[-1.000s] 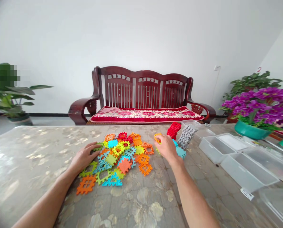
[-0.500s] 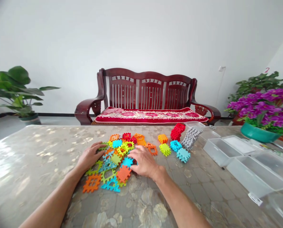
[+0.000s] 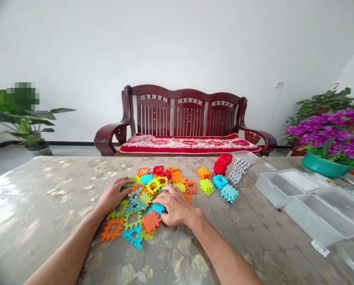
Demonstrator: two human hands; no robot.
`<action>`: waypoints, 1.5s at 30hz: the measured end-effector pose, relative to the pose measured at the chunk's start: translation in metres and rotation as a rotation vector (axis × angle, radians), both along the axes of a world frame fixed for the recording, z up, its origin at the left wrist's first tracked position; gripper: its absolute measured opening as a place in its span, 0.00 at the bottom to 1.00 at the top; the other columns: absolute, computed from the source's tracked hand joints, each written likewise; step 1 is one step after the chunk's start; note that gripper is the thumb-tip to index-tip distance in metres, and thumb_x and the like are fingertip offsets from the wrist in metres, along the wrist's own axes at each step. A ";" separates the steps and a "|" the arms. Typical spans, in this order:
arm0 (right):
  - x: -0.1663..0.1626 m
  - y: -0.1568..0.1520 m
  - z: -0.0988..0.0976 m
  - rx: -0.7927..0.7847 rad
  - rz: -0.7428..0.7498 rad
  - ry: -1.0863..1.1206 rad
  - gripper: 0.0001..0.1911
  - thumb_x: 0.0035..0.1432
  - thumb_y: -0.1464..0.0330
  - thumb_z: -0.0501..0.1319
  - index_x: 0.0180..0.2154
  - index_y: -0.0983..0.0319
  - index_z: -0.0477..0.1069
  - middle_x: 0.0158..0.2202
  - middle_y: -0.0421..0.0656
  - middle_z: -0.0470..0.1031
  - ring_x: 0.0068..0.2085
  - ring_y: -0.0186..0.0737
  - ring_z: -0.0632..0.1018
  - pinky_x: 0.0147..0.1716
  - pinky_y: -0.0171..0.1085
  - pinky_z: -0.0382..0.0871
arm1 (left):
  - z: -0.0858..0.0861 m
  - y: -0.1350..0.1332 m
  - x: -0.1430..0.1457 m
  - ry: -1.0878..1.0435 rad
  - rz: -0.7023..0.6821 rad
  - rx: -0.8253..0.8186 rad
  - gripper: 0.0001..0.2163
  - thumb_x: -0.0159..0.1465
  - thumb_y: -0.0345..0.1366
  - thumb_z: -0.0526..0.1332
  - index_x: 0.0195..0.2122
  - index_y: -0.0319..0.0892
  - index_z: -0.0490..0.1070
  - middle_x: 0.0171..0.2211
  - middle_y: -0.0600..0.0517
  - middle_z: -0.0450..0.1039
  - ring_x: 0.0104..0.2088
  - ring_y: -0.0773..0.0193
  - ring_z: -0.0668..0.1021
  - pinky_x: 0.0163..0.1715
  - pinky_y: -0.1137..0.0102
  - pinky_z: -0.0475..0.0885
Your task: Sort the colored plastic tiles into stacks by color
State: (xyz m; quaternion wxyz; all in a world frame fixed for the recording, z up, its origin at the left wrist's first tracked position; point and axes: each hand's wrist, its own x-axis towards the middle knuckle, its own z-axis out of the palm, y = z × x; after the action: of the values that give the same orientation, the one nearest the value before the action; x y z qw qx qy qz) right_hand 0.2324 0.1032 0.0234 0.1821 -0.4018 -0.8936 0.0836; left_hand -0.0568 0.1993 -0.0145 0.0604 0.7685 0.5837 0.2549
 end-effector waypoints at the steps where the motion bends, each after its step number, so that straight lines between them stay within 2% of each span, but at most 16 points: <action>1: 0.000 0.000 0.001 0.013 -0.001 -0.002 0.25 0.49 0.70 0.62 0.52 0.54 0.74 0.48 0.41 0.78 0.57 0.48 0.66 0.57 0.47 0.60 | 0.000 0.000 0.000 0.002 0.001 0.000 0.17 0.63 0.44 0.57 0.49 0.48 0.79 0.57 0.49 0.74 0.55 0.53 0.77 0.58 0.61 0.68; 4: 0.003 0.000 0.005 0.066 -0.031 -0.010 0.25 0.49 0.69 0.63 0.52 0.56 0.73 0.45 0.43 0.76 0.50 0.47 0.68 0.53 0.45 0.63 | 0.001 0.000 0.000 0.010 -0.001 -0.002 0.17 0.63 0.44 0.57 0.50 0.49 0.79 0.57 0.49 0.74 0.55 0.54 0.77 0.58 0.61 0.68; 8: 0.014 0.001 0.012 0.116 -0.180 -0.049 0.31 0.50 0.68 0.63 0.58 0.59 0.68 0.47 0.46 0.72 0.49 0.48 0.67 0.53 0.45 0.62 | 0.000 0.002 -0.001 0.023 -0.008 -0.014 0.19 0.63 0.45 0.57 0.51 0.49 0.78 0.58 0.49 0.73 0.56 0.54 0.76 0.59 0.62 0.67; 12: 0.023 0.001 0.016 0.101 -0.304 -0.145 0.27 0.50 0.66 0.64 0.54 0.60 0.71 0.44 0.46 0.72 0.48 0.49 0.67 0.51 0.45 0.62 | -0.005 0.005 -0.003 0.013 -0.001 -0.012 0.19 0.63 0.47 0.55 0.50 0.49 0.78 0.58 0.48 0.73 0.56 0.52 0.76 0.58 0.60 0.68; 16: 0.034 0.003 0.023 0.102 -0.393 -0.140 0.24 0.51 0.64 0.65 0.51 0.61 0.72 0.45 0.48 0.74 0.49 0.49 0.68 0.51 0.44 0.62 | -0.007 0.007 -0.004 0.003 -0.003 -0.003 0.19 0.63 0.48 0.55 0.50 0.50 0.79 0.58 0.49 0.73 0.55 0.53 0.77 0.58 0.61 0.67; 19: 0.057 0.010 0.033 0.146 -0.587 -0.086 0.22 0.53 0.62 0.64 0.50 0.62 0.73 0.45 0.49 0.75 0.49 0.50 0.70 0.52 0.44 0.62 | -0.007 0.006 -0.004 0.003 -0.009 -0.006 0.20 0.63 0.48 0.55 0.50 0.49 0.78 0.58 0.48 0.73 0.56 0.53 0.76 0.59 0.61 0.67; 22: 0.091 0.014 0.041 0.171 -0.884 -0.034 0.21 0.56 0.58 0.62 0.49 0.62 0.73 0.45 0.50 0.77 0.48 0.51 0.73 0.50 0.44 0.64 | -0.006 0.006 -0.004 -0.004 -0.007 0.003 0.19 0.62 0.47 0.56 0.48 0.50 0.79 0.57 0.50 0.74 0.55 0.54 0.77 0.59 0.61 0.67; 25: 0.125 0.012 0.044 0.131 -1.136 -0.048 0.23 0.56 0.54 0.61 0.48 0.61 0.74 0.45 0.52 0.77 0.48 0.53 0.74 0.47 0.45 0.65 | -0.006 0.006 -0.004 -0.007 0.000 0.007 0.18 0.62 0.47 0.56 0.48 0.51 0.79 0.57 0.50 0.74 0.54 0.54 0.77 0.58 0.62 0.68; 28: 0.146 0.007 0.044 0.070 -1.281 -0.089 0.24 0.56 0.54 0.60 0.48 0.62 0.76 0.47 0.56 0.77 0.49 0.58 0.74 0.46 0.49 0.65 | -0.007 0.007 -0.005 0.000 -0.009 0.001 0.18 0.62 0.47 0.56 0.49 0.51 0.79 0.57 0.50 0.74 0.55 0.54 0.77 0.58 0.62 0.68; 31: 0.154 0.003 0.041 0.018 -1.357 -0.104 0.25 0.56 0.54 0.58 0.49 0.63 0.76 0.49 0.59 0.76 0.52 0.62 0.73 0.48 0.53 0.65 | -0.007 0.007 -0.005 0.006 -0.020 0.000 0.19 0.62 0.48 0.55 0.49 0.50 0.79 0.58 0.49 0.73 0.55 0.54 0.77 0.58 0.62 0.68; 36: 0.159 0.001 0.039 -0.046 -1.384 -0.131 0.26 0.56 0.52 0.58 0.48 0.63 0.76 0.52 0.59 0.74 0.55 0.63 0.71 0.49 0.56 0.63 | -0.006 0.006 -0.005 0.015 -0.019 -0.007 0.20 0.63 0.48 0.55 0.50 0.49 0.79 0.58 0.48 0.73 0.55 0.52 0.77 0.58 0.60 0.68; 39: 0.152 0.004 0.044 0.047 -1.344 -0.116 0.25 0.55 0.52 0.61 0.48 0.62 0.75 0.51 0.59 0.74 0.54 0.62 0.71 0.50 0.55 0.63 | -0.005 0.006 -0.004 0.009 -0.017 0.000 0.19 0.63 0.47 0.55 0.49 0.49 0.79 0.58 0.48 0.73 0.55 0.52 0.77 0.58 0.60 0.68; 41: 0.138 0.007 0.049 0.090 -1.190 -0.069 0.20 0.55 0.56 0.63 0.46 0.61 0.76 0.48 0.54 0.76 0.52 0.57 0.72 0.51 0.51 0.64 | -0.005 0.005 -0.003 0.009 -0.014 -0.002 0.19 0.63 0.47 0.55 0.49 0.49 0.79 0.58 0.49 0.73 0.55 0.53 0.77 0.58 0.61 0.68; 45: 0.090 0.009 0.049 -0.057 -0.601 0.073 0.13 0.53 0.65 0.66 0.43 0.58 0.76 0.43 0.43 0.79 0.48 0.44 0.75 0.50 0.41 0.66 | -0.002 0.003 -0.002 0.005 0.008 -0.010 0.19 0.63 0.47 0.56 0.50 0.49 0.79 0.58 0.49 0.73 0.55 0.53 0.77 0.58 0.61 0.68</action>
State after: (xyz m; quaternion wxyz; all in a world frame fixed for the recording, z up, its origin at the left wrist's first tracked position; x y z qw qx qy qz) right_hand 0.3228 0.1117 0.0725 0.2193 -0.6500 -0.7247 0.0653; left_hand -0.0586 0.2020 -0.0168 0.0619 0.7666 0.5881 0.2504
